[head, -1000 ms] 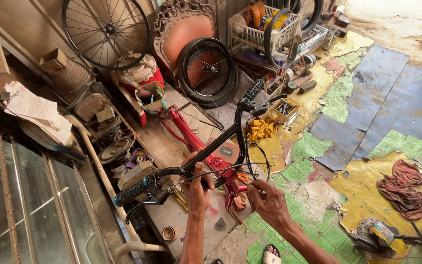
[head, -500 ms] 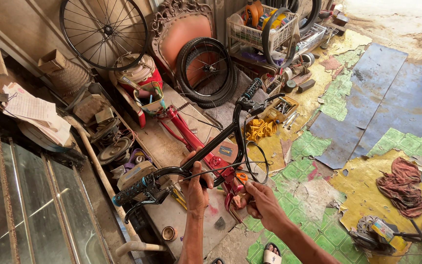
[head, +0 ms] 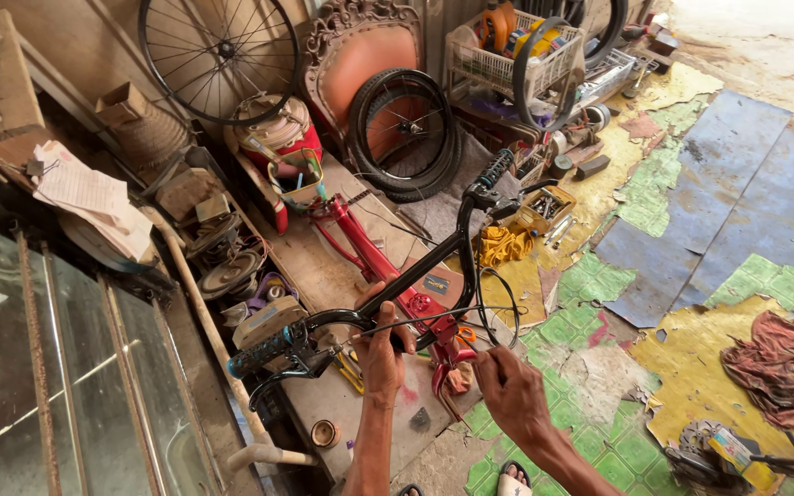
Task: The person works on a bicycle resting on a repair stand, holding the handlebar steady with one hand while threading and seating the brake cable and housing into the lever and frame fittings with the other. They repeatedly pull and position the cable along the handlebar and front frame to route it correctly.
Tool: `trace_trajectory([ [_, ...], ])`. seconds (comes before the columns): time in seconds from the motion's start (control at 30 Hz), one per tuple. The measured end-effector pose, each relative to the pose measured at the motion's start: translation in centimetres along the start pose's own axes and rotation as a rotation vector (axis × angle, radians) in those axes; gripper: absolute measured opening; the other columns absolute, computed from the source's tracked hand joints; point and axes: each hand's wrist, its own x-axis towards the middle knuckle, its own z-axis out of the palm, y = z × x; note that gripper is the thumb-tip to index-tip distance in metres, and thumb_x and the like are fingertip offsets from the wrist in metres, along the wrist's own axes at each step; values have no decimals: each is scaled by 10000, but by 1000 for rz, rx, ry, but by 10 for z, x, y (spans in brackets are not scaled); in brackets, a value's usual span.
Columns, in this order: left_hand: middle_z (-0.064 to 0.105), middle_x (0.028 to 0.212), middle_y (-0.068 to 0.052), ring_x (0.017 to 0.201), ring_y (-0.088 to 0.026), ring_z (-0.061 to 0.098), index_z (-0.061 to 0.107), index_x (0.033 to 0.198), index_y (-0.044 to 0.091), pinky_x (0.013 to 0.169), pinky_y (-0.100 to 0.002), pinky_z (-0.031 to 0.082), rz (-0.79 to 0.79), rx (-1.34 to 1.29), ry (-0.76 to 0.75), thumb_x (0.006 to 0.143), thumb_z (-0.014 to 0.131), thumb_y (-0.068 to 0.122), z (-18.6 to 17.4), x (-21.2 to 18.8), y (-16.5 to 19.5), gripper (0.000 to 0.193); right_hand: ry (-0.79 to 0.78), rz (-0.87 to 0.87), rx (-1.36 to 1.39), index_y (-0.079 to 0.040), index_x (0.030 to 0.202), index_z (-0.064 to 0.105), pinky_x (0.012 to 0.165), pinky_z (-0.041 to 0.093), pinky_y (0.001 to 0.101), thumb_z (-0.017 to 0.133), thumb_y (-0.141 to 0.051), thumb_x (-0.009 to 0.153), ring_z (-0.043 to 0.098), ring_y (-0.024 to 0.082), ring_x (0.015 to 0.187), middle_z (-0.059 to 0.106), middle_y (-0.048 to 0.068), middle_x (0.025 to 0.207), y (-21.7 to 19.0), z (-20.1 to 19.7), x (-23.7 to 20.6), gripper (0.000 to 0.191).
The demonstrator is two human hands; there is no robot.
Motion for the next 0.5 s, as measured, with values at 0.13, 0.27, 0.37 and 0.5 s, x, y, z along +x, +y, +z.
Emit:
trace_trajectory([
  [0.13,699,1317,-138,441,-102,533,605,1301,14,382,-254,442,5,-8,-10,973,711,198,-1,2,-1,391,-107,-74,-19,-80,893,684,345,401,403,594,-216,978,542,191,341,609,69,469,-11,-12,0,184],
  [0.27,698,1311,-145,439,-107,536,601,1311,16,376,-247,431,-6,-15,-11,976,706,197,-1,2,-1,395,-10,-269,-43,-61,892,659,411,452,406,636,-172,959,596,237,398,616,113,524,-23,-10,8,131],
  [0.37,699,1313,-142,438,-103,533,602,1309,13,374,-244,427,-13,-3,0,976,705,198,-1,2,0,395,5,-304,-52,-58,895,646,413,461,405,647,-163,944,615,253,420,636,110,547,-27,-5,12,116],
  [0.5,699,1306,-136,444,-98,542,609,1301,17,372,-248,436,-12,-8,3,975,711,203,-2,1,1,389,1,-367,-168,-69,877,616,411,460,427,654,-176,943,613,258,427,623,101,542,-30,-5,11,130],
])
